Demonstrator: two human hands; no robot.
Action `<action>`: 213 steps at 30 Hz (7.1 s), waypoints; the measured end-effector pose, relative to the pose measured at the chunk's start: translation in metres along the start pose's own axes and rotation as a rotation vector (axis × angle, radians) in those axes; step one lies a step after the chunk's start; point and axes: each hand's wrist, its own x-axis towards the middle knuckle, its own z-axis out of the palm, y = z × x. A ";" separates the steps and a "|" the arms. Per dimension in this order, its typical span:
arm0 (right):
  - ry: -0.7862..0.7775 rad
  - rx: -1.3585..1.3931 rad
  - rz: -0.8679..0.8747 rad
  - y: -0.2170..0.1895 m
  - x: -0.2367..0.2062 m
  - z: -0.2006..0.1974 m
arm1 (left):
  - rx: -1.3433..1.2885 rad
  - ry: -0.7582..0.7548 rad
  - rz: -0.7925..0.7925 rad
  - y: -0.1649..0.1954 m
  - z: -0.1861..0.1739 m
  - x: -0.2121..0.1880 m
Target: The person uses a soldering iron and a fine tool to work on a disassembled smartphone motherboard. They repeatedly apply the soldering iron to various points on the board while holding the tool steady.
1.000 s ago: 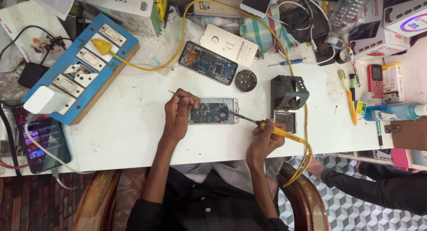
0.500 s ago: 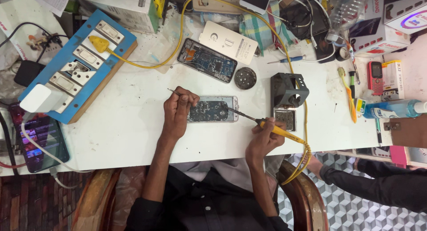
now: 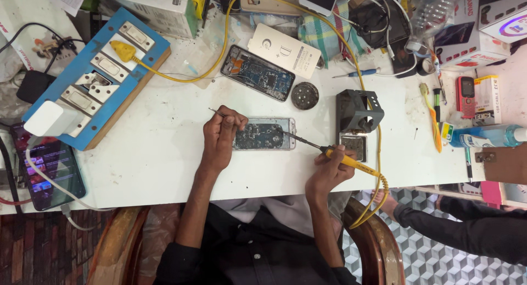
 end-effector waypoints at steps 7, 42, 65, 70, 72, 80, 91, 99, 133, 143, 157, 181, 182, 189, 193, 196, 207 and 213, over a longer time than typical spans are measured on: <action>-0.006 -0.007 0.060 -0.010 -0.005 0.004 | 0.024 0.015 -0.023 0.001 0.000 0.000; -0.166 -0.191 -0.328 -0.007 -0.028 -0.003 | 0.023 0.005 -0.023 0.001 0.000 0.000; -0.006 -0.020 -0.089 -0.002 -0.017 0.000 | -0.045 -0.010 -0.004 0.000 0.001 0.000; 0.004 0.023 -0.031 -0.011 -0.014 0.006 | 0.009 -0.018 0.027 0.002 0.001 0.000; 0.007 0.037 0.031 -0.013 -0.011 0.007 | 0.012 -0.015 0.025 0.003 0.001 0.000; 0.063 0.103 0.111 -0.016 -0.003 0.010 | 0.020 -0.028 0.070 0.002 0.000 -0.001; 0.112 0.258 0.200 -0.013 0.003 0.007 | 0.086 -0.035 0.099 0.007 0.001 -0.006; -0.012 0.373 0.240 0.001 0.006 -0.006 | 0.257 0.008 0.053 0.017 0.002 -0.005; 0.049 0.157 0.248 -0.001 0.000 0.002 | 0.212 -0.038 0.080 0.016 0.001 -0.007; 0.030 0.139 0.210 -0.008 -0.001 0.005 | 0.230 -0.018 0.043 0.018 0.003 -0.008; 0.014 0.183 0.207 -0.008 0.002 0.006 | 0.210 -0.037 0.043 0.016 0.002 -0.009; 0.041 0.122 0.250 -0.011 -0.001 0.005 | 0.239 -0.025 0.051 0.026 0.007 -0.007; 0.044 0.132 0.254 -0.010 0.000 0.006 | 0.247 -0.026 0.055 0.025 0.006 -0.006; 0.026 0.082 0.205 -0.009 -0.002 0.003 | 0.196 -0.083 0.199 0.026 0.008 -0.004; 0.025 0.120 0.195 -0.007 -0.002 0.003 | 0.235 -0.065 0.069 0.029 0.008 -0.004; 0.026 0.152 0.209 -0.005 -0.001 0.003 | 0.186 -0.013 -0.045 0.030 0.010 -0.003; 0.025 0.120 0.182 -0.006 0.000 0.004 | 0.209 -0.030 0.015 0.029 0.009 -0.003; 0.037 0.143 0.250 -0.012 0.002 0.007 | 0.205 -0.036 0.081 0.028 0.011 0.000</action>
